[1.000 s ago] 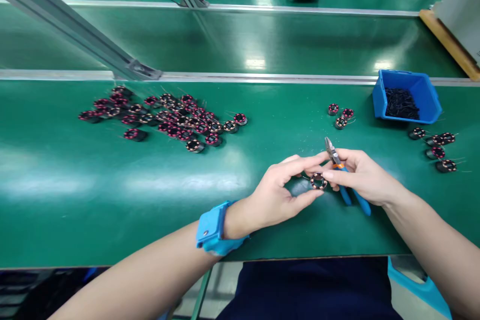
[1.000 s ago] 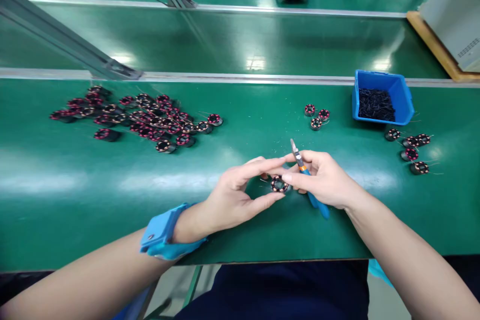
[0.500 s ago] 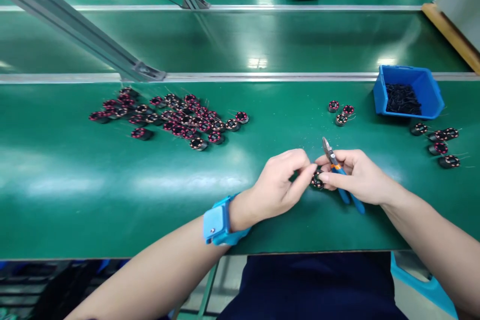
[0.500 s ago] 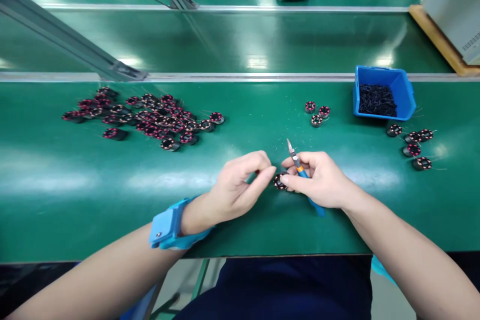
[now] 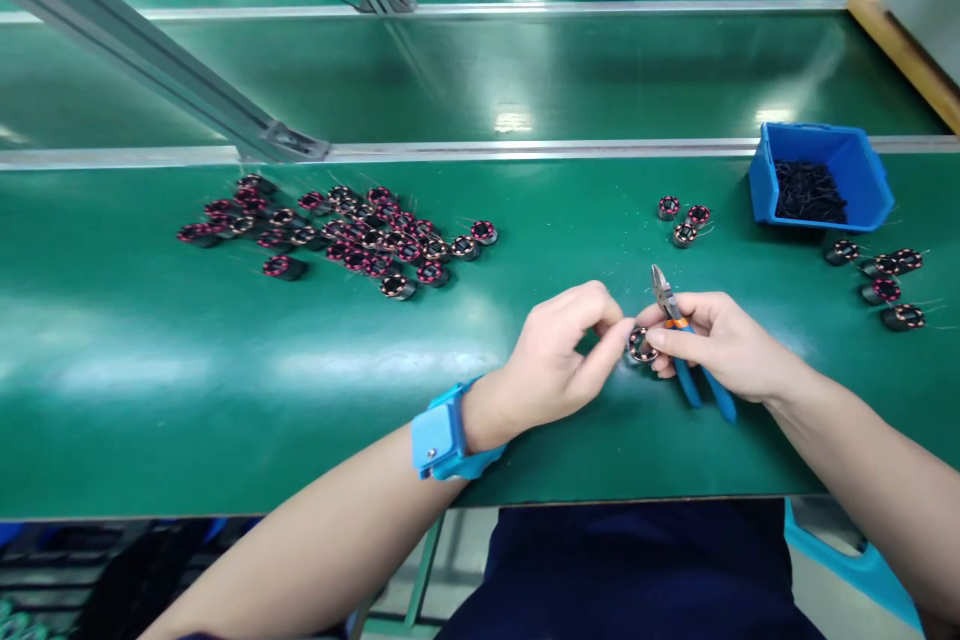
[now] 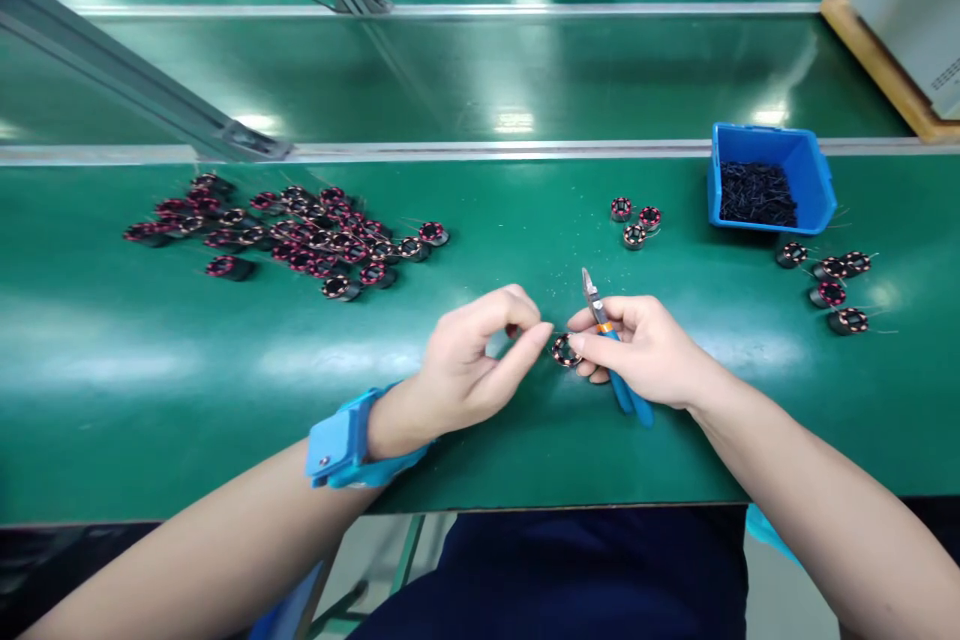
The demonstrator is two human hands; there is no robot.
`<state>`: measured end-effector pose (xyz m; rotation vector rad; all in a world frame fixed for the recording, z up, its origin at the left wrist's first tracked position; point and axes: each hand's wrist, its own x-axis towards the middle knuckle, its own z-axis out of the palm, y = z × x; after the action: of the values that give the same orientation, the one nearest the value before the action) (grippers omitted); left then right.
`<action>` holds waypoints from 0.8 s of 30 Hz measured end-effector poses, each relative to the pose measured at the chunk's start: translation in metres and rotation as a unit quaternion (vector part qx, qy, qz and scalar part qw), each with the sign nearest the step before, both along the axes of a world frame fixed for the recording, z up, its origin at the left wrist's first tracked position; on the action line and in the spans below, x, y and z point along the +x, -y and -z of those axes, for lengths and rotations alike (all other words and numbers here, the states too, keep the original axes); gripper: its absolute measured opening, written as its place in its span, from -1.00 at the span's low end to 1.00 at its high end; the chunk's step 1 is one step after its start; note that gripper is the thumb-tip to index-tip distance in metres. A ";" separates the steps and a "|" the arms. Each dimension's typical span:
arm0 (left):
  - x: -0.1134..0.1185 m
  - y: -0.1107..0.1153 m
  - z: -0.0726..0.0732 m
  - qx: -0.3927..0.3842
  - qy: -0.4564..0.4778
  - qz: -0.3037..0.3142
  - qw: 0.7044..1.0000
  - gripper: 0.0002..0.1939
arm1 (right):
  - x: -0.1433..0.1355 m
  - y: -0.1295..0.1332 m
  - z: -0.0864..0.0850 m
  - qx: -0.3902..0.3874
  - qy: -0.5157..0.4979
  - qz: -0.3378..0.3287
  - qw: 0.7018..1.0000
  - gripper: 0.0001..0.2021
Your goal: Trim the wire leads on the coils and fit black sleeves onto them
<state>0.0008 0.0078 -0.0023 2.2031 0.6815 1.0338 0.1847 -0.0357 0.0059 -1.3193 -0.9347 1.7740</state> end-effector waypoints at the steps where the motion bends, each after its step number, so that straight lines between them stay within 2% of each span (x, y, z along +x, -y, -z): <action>1: -0.003 -0.001 0.000 -0.009 0.032 -0.030 0.999 -0.81 | 0.000 0.000 0.000 -0.001 0.000 0.005 1.000 -0.72; 3: -0.008 -0.003 0.000 -0.034 0.080 -0.089 0.992 -0.81 | 0.001 -0.001 -0.001 0.000 -0.001 0.013 1.000 -0.73; 4: -0.009 -0.004 0.000 -0.045 0.079 -0.097 0.991 -0.81 | 0.001 -0.001 -0.001 0.001 -0.002 0.016 1.000 -0.74; 8: -0.003 -0.001 -0.002 -0.076 -0.025 -0.003 0.997 -0.81 | -0.001 -0.001 -0.003 0.001 -0.003 0.011 1.000 -0.75; 10: 0.002 0.000 -0.002 -0.075 -0.031 0.007 0.997 -0.79 | -0.001 0.000 -0.004 0.002 -0.004 0.007 1.000 -0.76; 12: 0.003 -0.001 -0.001 -0.075 0.022 -0.049 0.996 -0.75 | -0.001 0.000 -0.004 0.001 -0.008 0.007 1.000 -0.78; 14: 0.000 -0.006 -0.001 -0.094 0.096 -0.126 0.983 -0.73 | -0.001 0.000 -0.003 -0.003 -0.011 0.008 1.000 -0.79; 16: -0.004 -0.011 0.000 -0.139 0.138 -0.157 0.968 -0.69 | -0.001 0.000 -0.002 -0.008 -0.015 0.014 1.000 -0.78; 19: -0.003 -0.009 0.000 -0.259 0.122 -0.093 0.954 -0.66 | -0.001 -0.001 0.002 -0.014 -0.025 0.028 0.999 -0.75; 21: 0.001 -0.004 0.000 -0.338 0.109 -0.049 0.934 -0.66 | -0.001 -0.002 0.004 -0.017 -0.029 0.035 0.999 -0.75; 24: 0.008 0.002 0.000 -0.386 0.120 -0.044 0.914 -0.69 | -0.001 -0.002 0.005 -0.024 -0.031 0.037 0.999 -0.75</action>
<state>0.0090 0.0060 -0.0021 1.3485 0.8887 0.8544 0.1836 -0.0333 0.0008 -1.3036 -0.8043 1.7803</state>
